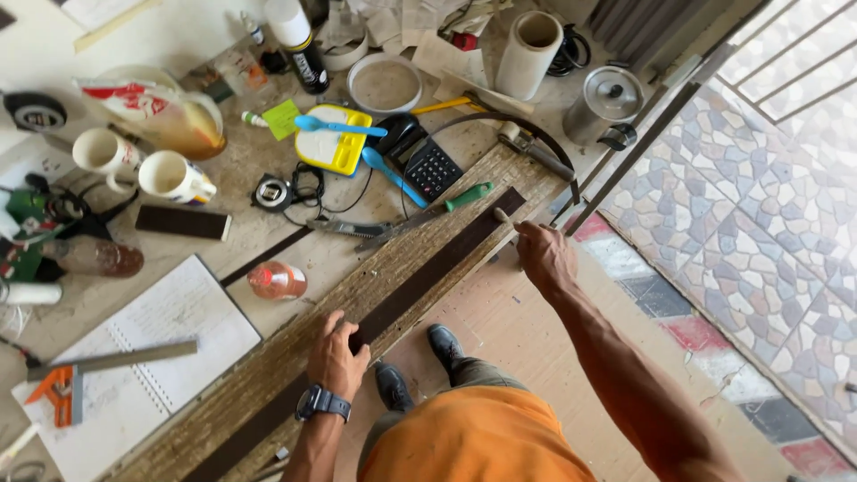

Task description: Applying glue to a wooden strip and cleaning the excess glue from the edges using a small tool in a workshop.

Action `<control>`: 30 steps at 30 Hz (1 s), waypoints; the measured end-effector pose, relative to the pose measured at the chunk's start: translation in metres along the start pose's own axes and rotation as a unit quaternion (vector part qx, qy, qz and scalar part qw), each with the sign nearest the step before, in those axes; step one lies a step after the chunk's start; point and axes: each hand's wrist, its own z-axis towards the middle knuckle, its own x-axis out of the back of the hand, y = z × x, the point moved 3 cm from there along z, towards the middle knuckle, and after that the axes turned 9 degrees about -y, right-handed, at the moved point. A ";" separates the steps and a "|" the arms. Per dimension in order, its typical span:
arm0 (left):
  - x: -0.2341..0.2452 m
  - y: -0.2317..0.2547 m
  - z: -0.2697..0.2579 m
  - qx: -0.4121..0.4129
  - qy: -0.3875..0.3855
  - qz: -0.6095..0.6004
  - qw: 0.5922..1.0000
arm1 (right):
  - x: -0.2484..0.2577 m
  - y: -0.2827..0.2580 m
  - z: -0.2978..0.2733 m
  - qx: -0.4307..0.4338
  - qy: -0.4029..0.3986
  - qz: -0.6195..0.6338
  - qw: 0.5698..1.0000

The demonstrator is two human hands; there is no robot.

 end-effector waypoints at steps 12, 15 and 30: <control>0.000 -0.003 -0.003 -0.002 -0.037 0.032 0.999 | -0.009 -0.044 -0.017 -0.037 -0.081 -0.014 0.996; -0.005 -0.009 -0.002 -0.004 -0.039 0.044 0.998 | -0.022 -0.064 -0.030 0.052 -0.163 -0.008 0.985; 0.005 -0.006 -0.011 -0.038 -0.044 0.068 0.996 | 0.000 0.031 -0.018 -0.131 -0.006 -0.043 0.990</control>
